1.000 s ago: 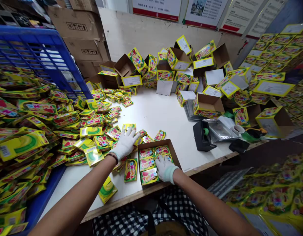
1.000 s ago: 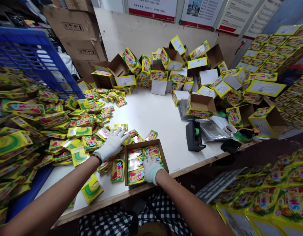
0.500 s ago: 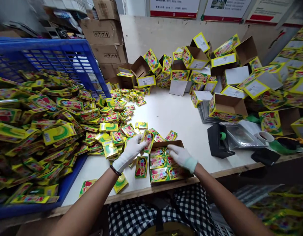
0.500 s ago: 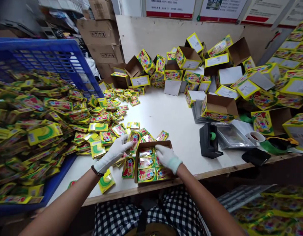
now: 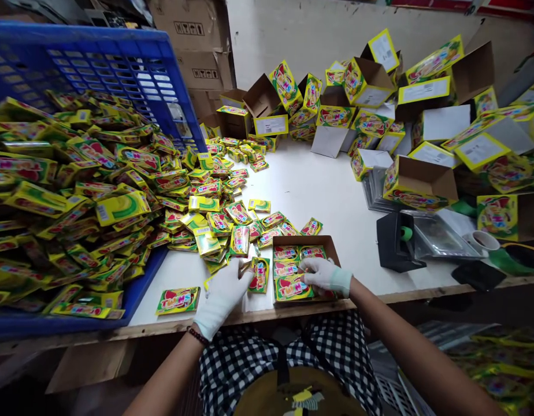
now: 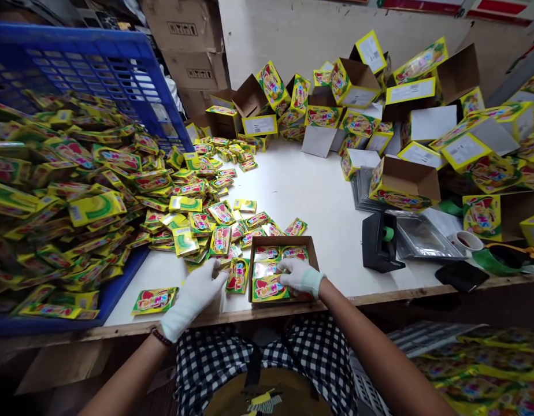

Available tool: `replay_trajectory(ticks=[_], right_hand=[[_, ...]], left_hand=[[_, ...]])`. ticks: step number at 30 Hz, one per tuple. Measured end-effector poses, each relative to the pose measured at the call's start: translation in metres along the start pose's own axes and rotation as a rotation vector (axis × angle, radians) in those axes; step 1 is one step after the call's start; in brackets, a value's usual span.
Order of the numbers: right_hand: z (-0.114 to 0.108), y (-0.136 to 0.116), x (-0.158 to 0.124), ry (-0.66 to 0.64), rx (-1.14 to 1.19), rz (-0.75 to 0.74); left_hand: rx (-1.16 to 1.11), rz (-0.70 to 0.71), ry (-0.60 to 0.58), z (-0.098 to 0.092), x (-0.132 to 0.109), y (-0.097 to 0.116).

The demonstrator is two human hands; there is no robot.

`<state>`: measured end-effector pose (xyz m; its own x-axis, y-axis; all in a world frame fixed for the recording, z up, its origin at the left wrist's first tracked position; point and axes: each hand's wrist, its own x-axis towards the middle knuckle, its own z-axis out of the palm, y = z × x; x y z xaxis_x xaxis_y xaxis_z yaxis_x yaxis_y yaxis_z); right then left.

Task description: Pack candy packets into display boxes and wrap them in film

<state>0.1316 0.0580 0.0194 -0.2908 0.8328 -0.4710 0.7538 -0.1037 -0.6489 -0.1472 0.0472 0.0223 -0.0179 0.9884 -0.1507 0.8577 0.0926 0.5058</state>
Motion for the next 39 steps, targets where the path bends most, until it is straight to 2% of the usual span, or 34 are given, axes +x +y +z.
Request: replay_trajectory(ticks=[2, 4, 6, 9, 13, 16, 18, 20, 22, 24, 26, 29, 32, 34, 39], right_hand=[[0.018, 0.004, 0.005, 0.000, -0.070, 0.012], [0.030, 0.002, 0.010, 0.045, -0.149, -0.024], [0.035, 0.000, 0.014, 0.059, -0.184, -0.044], [0.035, 0.003, 0.017, 0.057, -0.216, -0.061], [0.027, 0.002, 0.012, 0.039, -0.202, -0.106], [0.019, -0.016, 0.003, 0.162, -0.016, -0.220], [0.010, -0.034, -0.003, 0.248, 0.129, -0.340], [-0.002, -0.050, -0.006, 0.261, 0.161, -0.457], [-0.014, -0.056, -0.005, 0.285, 0.128, -0.498], [-0.021, -0.051, 0.000, 0.314, 0.149, -0.392], [-0.019, -0.037, 0.006, 0.304, 0.254, -0.180], [0.003, -0.014, 0.015, 0.246, 0.343, 0.023], [0.030, 0.000, 0.023, 0.292, 0.178, 0.027], [0.040, 0.003, 0.026, 0.317, 0.001, -0.023], [0.038, -0.001, 0.032, 0.237, -0.336, -0.081]], left_hand=[[-0.053, -0.048, -0.026, 0.024, -0.002, -0.012], [-0.207, -0.076, -0.011, 0.044, -0.002, -0.017], [-0.353, -0.102, 0.006, 0.054, -0.001, -0.019], [-0.480, -0.100, 0.022, 0.047, -0.002, -0.021], [-0.909, -0.103, 0.058, 0.019, -0.016, -0.014], [-1.016, -0.081, -0.017, 0.011, -0.028, 0.006], [-0.953, 0.021, -0.051, 0.014, -0.032, 0.026], [-0.799, 0.169, -0.024, 0.019, -0.032, 0.042], [-0.599, 0.272, 0.096, 0.019, -0.028, 0.049], [-0.417, 0.295, 0.256, 0.013, -0.023, 0.042], [-0.221, 0.246, 0.355, 0.004, -0.020, 0.024], [0.127, 0.029, 0.312, -0.003, -0.023, -0.011], [0.377, -0.182, 0.201, 0.003, -0.033, -0.032], [0.461, -0.223, 0.156, 0.012, -0.039, -0.036], [0.434, -0.275, 0.217, 0.027, -0.041, -0.047]])
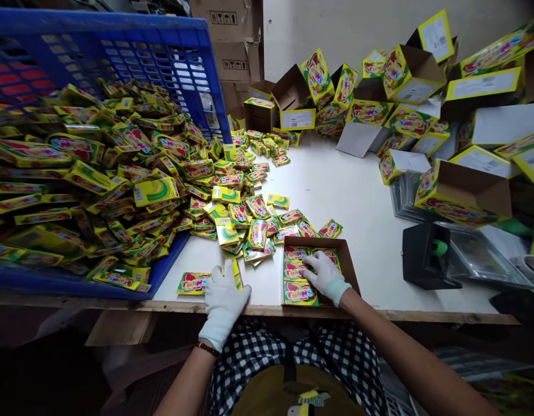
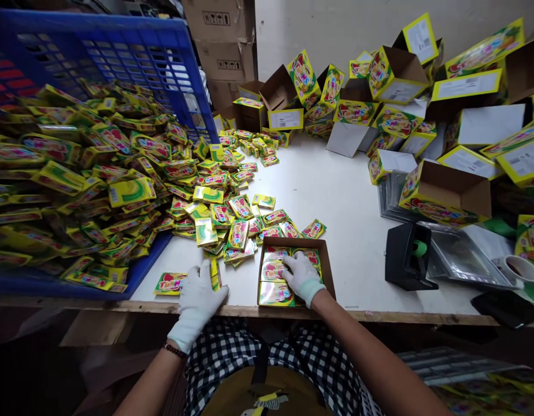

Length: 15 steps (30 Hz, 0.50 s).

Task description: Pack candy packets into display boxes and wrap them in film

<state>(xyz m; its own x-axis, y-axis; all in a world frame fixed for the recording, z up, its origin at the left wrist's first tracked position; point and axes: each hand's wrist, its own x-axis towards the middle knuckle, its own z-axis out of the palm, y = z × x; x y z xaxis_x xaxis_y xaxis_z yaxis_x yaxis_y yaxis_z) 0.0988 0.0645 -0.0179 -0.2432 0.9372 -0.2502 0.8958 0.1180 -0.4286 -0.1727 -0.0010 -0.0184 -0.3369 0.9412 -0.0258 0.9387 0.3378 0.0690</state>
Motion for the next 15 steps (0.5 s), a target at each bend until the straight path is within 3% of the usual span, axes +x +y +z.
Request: replay_trajectory(ticks=[4, 6, 8, 10, 12, 13, 15], right_hand=[[-0.008, 0.005, 0.004, -0.105, -0.003, -0.015], [-0.015, 0.006, 0.001, -0.069, 0.038, -0.023], [-0.025, 0.000, -0.006, 0.050, 0.129, -0.075], [-0.038, -0.012, -0.013, 0.148, 0.270, -0.195], [-0.051, -0.027, -0.018, 0.133, 0.412, -0.328], [-0.056, -0.033, -0.019, 0.105, 0.470, -0.369], [-0.062, -0.039, -0.017, 0.091, 0.565, -0.379]], left_hand=[[-0.316, -0.049, -0.047, 0.004, 0.003, -0.025], [-0.603, -0.057, -0.076, -0.002, 0.002, -0.035], [-0.887, -0.048, -0.148, -0.016, 0.000, -0.033], [-1.117, 0.030, -0.300, -0.035, -0.001, -0.017], [-1.264, 0.179, -0.466, -0.055, 0.000, 0.011], [-1.299, 0.261, -0.498, -0.063, 0.001, 0.027], [-1.313, 0.359, -0.434, -0.071, 0.005, 0.056]])
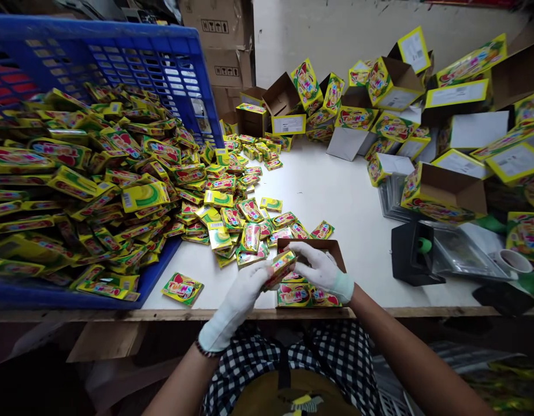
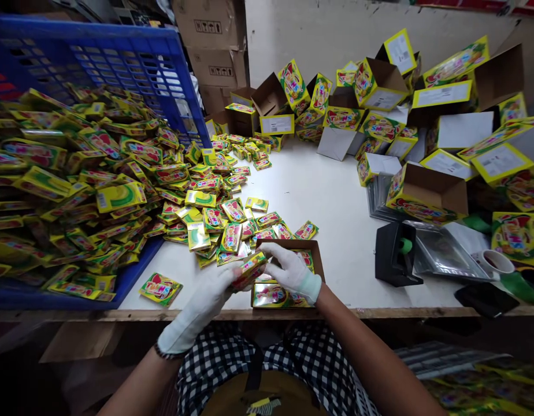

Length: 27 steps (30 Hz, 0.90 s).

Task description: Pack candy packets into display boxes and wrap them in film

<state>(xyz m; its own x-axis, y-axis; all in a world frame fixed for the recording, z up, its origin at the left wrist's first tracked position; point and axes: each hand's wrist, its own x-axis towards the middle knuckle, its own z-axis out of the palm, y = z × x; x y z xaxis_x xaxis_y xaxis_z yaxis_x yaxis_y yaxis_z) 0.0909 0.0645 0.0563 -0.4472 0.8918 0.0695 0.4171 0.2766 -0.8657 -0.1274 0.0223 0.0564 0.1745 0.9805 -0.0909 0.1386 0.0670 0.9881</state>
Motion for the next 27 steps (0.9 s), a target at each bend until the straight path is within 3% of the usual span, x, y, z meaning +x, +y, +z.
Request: replay_trajectory(ticks=[4, 8, 11, 15, 17, 21, 23, 27], right_hand=[[-0.005, 0.026, 0.003, 0.222, -0.051, 0.159], [0.000, 0.062, 0.002, 0.284, -0.241, 0.309], [0.013, 0.074, 0.004, 0.260, -0.311, 0.369], [0.023, 0.072, 0.009, 0.181, -0.532, 0.318], [0.026, 0.069, 0.011, 0.078, -0.676, 0.306], [0.033, 0.060, 0.013, -0.157, -0.979, 0.326], [0.037, 0.054, 0.014, -0.208, -1.092, 0.332], [0.048, 0.043, 0.015, -0.223, -1.178, 0.212]], left_hand=[[0.207, 0.127, 0.279, 0.024, 0.019, -0.011], [0.569, 0.332, 0.384, 0.027, 0.020, -0.040], [0.804, 0.360, 0.482, 0.010, 0.026, -0.044], [1.007, 0.173, 0.800, -0.039, 0.046, -0.039], [0.942, 0.062, 0.861, -0.063, 0.056, -0.045], [0.384, -0.145, 0.778, -0.086, 0.062, -0.066], [0.204, -0.142, 0.774, -0.087, 0.056, -0.074], [0.070, -0.074, 0.808, -0.082, 0.031, -0.076]])
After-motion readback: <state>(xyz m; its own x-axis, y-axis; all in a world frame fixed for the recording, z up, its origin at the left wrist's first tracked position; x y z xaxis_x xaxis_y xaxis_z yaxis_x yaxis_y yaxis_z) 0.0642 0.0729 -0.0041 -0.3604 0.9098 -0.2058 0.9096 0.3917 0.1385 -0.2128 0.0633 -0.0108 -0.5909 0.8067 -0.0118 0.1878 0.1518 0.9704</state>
